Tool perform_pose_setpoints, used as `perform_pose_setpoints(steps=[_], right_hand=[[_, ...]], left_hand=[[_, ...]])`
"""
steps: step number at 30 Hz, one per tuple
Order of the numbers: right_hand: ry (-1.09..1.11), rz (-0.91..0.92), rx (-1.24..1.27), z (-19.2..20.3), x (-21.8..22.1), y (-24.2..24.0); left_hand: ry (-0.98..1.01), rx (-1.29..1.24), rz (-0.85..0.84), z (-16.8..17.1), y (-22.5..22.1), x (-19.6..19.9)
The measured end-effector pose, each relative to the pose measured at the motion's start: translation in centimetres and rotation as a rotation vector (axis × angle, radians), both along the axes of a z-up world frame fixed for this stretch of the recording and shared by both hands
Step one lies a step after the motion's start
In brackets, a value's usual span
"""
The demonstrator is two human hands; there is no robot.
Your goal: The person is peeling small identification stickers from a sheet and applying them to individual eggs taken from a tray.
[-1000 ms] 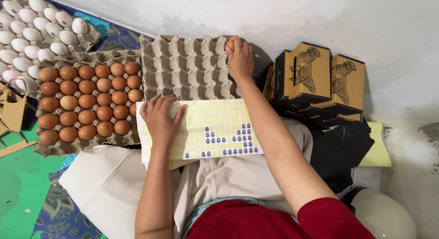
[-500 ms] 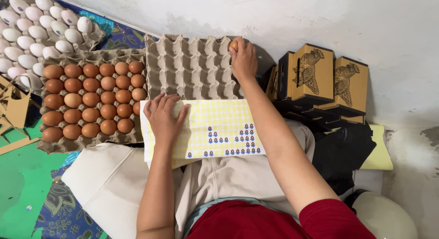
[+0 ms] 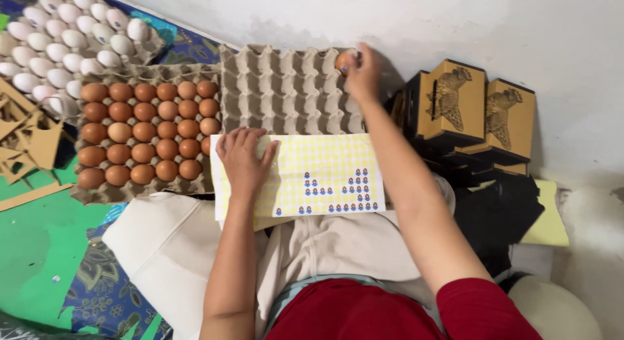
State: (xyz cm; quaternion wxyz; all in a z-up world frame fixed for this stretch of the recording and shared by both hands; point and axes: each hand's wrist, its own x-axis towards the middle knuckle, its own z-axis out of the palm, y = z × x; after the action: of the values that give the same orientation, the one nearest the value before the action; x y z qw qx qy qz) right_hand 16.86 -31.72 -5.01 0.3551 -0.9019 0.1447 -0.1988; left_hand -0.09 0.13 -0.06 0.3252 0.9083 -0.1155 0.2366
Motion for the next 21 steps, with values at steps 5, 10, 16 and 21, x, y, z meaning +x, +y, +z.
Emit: perform_pose_setpoints(steps=[5,10,16,21], right_hand=[[0.044,0.103,0.136,9.5,-4.5,0.0],[0.055,0.422,0.010,11.5,-10.9,2.7],[-0.069,0.726,0.014,6.7,-16.9,5.7],[0.144,0.782,-0.228,8.4,-20.5,10.6]], left_hand=[[-0.017,-0.005,0.008,0.4,0.0,-0.1],[-0.028,-0.023,0.017,-0.2,0.2,0.2],[0.025,-0.085,0.113,-1.9,0.7,0.5],[-0.130,-0.059,0.140,-1.6,0.5,0.6]])
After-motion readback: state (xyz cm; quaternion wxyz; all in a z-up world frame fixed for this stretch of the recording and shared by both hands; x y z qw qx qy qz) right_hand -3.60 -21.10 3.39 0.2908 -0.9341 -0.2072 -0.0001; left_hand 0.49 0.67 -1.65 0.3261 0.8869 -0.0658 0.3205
